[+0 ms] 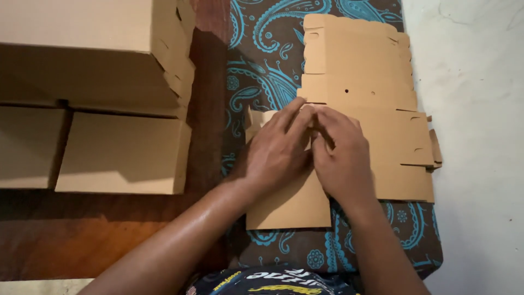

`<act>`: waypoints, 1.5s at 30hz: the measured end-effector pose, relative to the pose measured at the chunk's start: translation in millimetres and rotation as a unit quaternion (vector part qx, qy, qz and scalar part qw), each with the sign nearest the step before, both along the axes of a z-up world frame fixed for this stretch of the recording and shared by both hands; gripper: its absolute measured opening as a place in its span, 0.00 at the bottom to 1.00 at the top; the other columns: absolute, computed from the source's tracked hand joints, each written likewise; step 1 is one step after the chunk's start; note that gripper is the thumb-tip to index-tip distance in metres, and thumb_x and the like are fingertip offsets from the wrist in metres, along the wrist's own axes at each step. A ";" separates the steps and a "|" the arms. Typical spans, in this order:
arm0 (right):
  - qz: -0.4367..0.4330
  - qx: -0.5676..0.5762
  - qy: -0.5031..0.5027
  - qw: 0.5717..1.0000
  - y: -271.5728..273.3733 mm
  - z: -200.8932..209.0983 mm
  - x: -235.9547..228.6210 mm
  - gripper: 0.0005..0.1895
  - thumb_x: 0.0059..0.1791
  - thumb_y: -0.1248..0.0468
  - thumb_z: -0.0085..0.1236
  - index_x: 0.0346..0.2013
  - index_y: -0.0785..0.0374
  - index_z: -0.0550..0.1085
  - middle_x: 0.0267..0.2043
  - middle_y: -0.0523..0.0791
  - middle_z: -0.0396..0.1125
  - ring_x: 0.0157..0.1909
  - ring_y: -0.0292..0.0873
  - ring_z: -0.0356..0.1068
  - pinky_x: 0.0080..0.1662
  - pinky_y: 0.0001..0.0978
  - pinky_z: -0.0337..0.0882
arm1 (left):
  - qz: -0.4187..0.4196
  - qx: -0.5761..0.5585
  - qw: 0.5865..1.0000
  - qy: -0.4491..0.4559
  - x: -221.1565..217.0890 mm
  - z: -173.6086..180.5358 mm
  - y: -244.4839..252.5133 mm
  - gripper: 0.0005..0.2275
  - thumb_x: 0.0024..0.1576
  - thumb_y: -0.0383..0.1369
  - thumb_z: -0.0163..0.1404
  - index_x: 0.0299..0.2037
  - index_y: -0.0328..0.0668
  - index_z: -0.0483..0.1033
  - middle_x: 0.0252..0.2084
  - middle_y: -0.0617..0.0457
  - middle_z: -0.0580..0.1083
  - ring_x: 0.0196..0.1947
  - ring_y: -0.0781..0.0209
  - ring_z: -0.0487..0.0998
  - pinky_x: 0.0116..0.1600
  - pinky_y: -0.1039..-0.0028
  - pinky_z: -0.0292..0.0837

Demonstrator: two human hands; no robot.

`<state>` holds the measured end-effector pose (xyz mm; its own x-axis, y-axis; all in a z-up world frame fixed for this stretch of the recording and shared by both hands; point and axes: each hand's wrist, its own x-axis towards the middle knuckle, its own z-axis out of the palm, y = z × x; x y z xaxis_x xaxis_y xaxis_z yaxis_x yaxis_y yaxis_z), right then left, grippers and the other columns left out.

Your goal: The person folds a flat cardboard sheet into a small box by creasing pre-scored lines, tucking side flaps, and securing tabs into slots. The finished box is placed with other completed boxes on the table.

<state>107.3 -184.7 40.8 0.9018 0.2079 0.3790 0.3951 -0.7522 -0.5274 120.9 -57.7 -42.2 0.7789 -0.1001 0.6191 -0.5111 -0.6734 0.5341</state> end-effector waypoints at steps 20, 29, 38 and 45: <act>-0.005 -0.141 -0.091 0.986 -12.2 -13.3 -13.1 0.16 0.47 0.77 0.49 0.45 0.73 0.81 0.47 0.53 0.71 0.54 0.54 0.71 0.55 0.42 0.73 | -0.016 0.122 0.992 -0.035 0.5 -13.7 8.3 0.17 0.58 0.45 0.54 0.55 0.49 0.80 0.58 0.56 0.77 0.67 0.48 0.70 0.66 0.60 0.65; -0.008 -0.224 -0.072 0.972 -16.9 -15.4 -16.0 0.23 0.45 0.69 0.49 0.53 0.64 0.80 0.55 0.50 0.69 0.58 0.58 0.67 0.53 0.53 0.71 | -0.001 0.088 0.993 -0.082 5.5 -23.8 2.9 0.16 0.56 0.44 0.54 0.51 0.48 0.82 0.54 0.55 0.80 0.65 0.46 0.73 0.64 0.60 0.68; -0.030 -0.282 -0.039 0.958 -7.1 -9.2 -2.3 0.27 0.44 0.64 0.48 0.59 0.57 0.76 0.58 0.43 0.64 0.56 0.53 0.63 0.50 0.51 0.69 | 0.000 0.069 0.992 -0.103 6.7 -19.0 1.5 0.13 0.57 0.37 0.52 0.50 0.46 0.82 0.53 0.53 0.80 0.61 0.44 0.76 0.61 0.60 0.71; -0.014 -0.189 -0.041 0.981 5.9 -5.9 -3.3 0.24 0.45 0.71 0.48 0.55 0.68 0.77 0.56 0.52 0.65 0.56 0.61 0.66 0.52 0.55 0.70 | 0.029 0.072 0.993 -0.093 4.5 -18.0 2.9 0.14 0.59 0.39 0.48 0.54 0.51 0.77 0.54 0.55 0.78 0.59 0.48 0.78 0.61 0.63 0.74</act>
